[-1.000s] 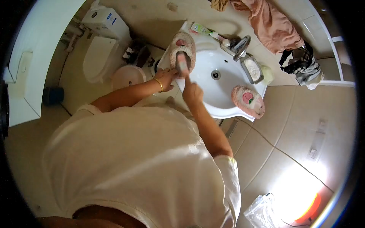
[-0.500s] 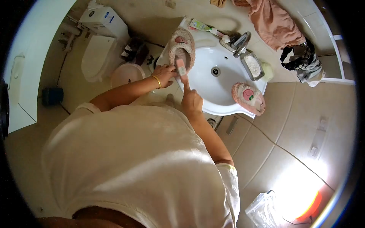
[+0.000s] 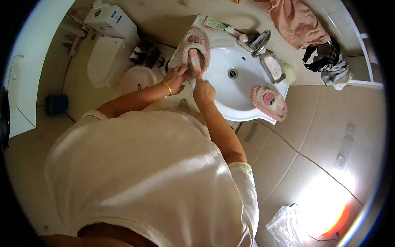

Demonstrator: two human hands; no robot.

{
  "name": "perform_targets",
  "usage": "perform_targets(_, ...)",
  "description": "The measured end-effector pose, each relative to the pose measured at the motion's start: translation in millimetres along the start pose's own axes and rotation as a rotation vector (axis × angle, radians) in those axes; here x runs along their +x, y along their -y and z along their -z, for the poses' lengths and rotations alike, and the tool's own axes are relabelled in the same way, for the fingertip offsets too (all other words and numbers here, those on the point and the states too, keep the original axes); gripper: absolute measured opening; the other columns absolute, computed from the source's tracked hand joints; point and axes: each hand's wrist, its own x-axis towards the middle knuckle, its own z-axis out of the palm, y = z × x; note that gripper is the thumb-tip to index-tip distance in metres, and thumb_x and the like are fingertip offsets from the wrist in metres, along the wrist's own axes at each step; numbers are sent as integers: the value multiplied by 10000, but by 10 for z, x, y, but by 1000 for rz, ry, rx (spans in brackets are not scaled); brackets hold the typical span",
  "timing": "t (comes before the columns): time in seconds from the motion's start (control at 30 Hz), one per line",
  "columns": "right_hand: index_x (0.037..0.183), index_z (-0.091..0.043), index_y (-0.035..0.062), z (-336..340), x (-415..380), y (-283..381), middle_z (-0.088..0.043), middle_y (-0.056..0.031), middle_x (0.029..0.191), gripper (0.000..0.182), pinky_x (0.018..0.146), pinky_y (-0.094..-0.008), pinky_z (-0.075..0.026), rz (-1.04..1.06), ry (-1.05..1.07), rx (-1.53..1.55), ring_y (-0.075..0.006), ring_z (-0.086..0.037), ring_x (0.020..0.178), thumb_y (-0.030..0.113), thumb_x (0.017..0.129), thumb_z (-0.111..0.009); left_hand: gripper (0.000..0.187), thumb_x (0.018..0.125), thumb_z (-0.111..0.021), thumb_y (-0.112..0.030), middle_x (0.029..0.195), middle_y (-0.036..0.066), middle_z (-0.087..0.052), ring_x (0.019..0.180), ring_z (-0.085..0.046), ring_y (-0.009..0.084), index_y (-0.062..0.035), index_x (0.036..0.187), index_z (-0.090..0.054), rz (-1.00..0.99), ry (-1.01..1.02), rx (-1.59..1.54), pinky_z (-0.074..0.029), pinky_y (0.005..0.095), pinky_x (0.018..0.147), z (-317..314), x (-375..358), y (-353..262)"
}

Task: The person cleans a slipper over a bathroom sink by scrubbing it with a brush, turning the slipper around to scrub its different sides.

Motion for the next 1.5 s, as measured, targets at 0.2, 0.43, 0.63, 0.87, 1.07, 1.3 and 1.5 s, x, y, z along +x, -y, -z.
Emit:
perform_targets(0.2, 1228, -392, 133, 52, -134, -40, -637, -221, 872, 381, 695, -481, -479, 150, -45, 113, -381, -619, 820, 80, 852, -433, 408, 699, -649, -183, 1214, 64, -438, 1149, -426, 271, -145, 1100, -590, 52, 40, 43, -347, 434, 912, 182, -7, -15)
perform_targets(0.43, 1360, -304, 146, 76, 141, 145, -637, -215, 923, 540, 782, -438, -474, 63, 13, 44, -371, -609, 896, 78, 840, -430, 342, 712, -612, -167, 1053, 38, -550, 1043, -517, 235, -153, 1054, -618, 1, -16, 64, -344, 458, 918, 120, 83, 66)
perform_targets(0.63, 1342, -369, 141, 218, -249, 165, -632, -219, 921, 466, 755, -447, -486, 27, 96, -23, -365, -615, 880, 96, 879, -403, 317, 719, -621, -201, 1103, 37, -546, 1049, -523, 246, -170, 1034, -621, 42, 96, 79, -331, 485, 911, 213, 97, 60)
perform_targets(0.87, 1308, -403, 152, 77, 335, -123, -644, -188, 874, 453, 701, -438, -507, 1, -114, -115, -335, -638, 800, 76, 862, -416, 293, 732, -624, -244, 1077, 38, -543, 1046, -530, 248, -188, 1019, -641, 70, 181, 140, -327, 495, 931, 245, 205, 24)
perform_targets(1.07, 1287, -406, 161, 107, -228, -144, -645, -194, 814, 438, 676, -441, -504, 64, -49, -87, -346, -639, 770, 93, 856, -440, 224, 750, -597, -224, 1074, 27, -555, 1028, -538, 211, -163, 953, -667, 87, 175, 127, -320, 463, 917, 287, 175, -3)
perform_targets(1.3, 1264, -419, 150, 78, 456, -111, -643, -213, 895, 415, 700, -451, -496, 48, -113, -6, -366, -632, 800, 102, 852, -443, 254, 740, -601, -219, 1065, 29, -552, 1041, -537, 212, -160, 983, -643, 46, 116, 121, -332, 462, 905, 233, 219, 23)
perform_targets(1.5, 1229, -457, 165, -23, -36, -160, -639, -210, 910, 373, 715, -463, -482, 153, -50, 32, -366, -621, 851, 118, 859, -447, 284, 731, -604, -224, 1078, 33, -549, 1036, -543, 226, -161, 1006, -639, 61, 106, 54, -343, 453, 897, 146, 196, 84)
